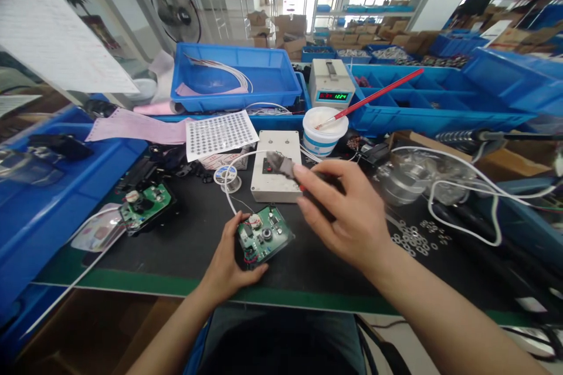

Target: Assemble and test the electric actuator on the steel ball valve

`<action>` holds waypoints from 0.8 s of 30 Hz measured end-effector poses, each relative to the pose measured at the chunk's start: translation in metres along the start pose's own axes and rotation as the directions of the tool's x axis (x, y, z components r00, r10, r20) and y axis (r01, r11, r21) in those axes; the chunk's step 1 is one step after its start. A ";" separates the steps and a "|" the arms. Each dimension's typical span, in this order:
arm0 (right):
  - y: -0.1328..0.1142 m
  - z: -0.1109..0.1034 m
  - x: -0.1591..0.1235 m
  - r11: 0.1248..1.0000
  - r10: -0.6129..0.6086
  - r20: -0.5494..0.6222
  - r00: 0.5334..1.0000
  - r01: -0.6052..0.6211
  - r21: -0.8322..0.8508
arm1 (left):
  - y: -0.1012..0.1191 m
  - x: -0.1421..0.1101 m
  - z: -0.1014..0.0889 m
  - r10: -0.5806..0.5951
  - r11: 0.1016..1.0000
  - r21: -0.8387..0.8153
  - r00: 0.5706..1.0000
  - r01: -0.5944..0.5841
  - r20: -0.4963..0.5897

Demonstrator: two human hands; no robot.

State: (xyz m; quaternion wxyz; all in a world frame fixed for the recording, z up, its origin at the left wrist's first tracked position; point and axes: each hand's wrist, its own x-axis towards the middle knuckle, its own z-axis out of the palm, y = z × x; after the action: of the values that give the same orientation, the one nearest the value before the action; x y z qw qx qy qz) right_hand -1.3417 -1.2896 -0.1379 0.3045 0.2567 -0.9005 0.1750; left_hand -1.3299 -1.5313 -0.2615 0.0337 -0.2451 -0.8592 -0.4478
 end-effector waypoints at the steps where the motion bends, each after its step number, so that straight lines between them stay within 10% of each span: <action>1: 0.000 0.000 0.001 0.999 -0.045 0.059 0.997 0.045 -0.011 | 0.000 0.000 0.000 -0.002 1.000 -0.009 1.000 0.002 -0.001; 11: 0.000 0.006 -0.003 0.998 -0.049 0.255 0.966 0.057 -0.021 | -0.004 0.001 -0.001 0.023 0.999 -0.026 1.000 -0.023 0.009; 15: -0.005 0.012 -0.003 0.999 0.019 0.086 0.996 -0.016 -0.041 | -0.004 0.000 -0.002 0.027 0.999 -0.033 0.999 -0.026 0.022; 18: -0.001 0.012 -0.006 0.999 -0.021 0.274 0.961 0.028 -0.021 | -0.004 0.001 -0.003 0.019 0.999 -0.048 0.999 -0.017 0.032; 24: 0.041 -0.001 -0.042 0.953 0.287 0.119 0.950 -0.272 -0.132 | -0.003 0.002 -0.006 0.040 0.999 -0.018 0.997 -0.039 0.069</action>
State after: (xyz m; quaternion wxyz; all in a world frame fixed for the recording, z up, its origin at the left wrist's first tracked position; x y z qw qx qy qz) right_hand -1.3355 -1.2406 -0.1706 0.2282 0.1200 -0.9550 0.1466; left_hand -1.3341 -1.5366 -0.2594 0.0105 -0.2779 -0.8510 -0.4455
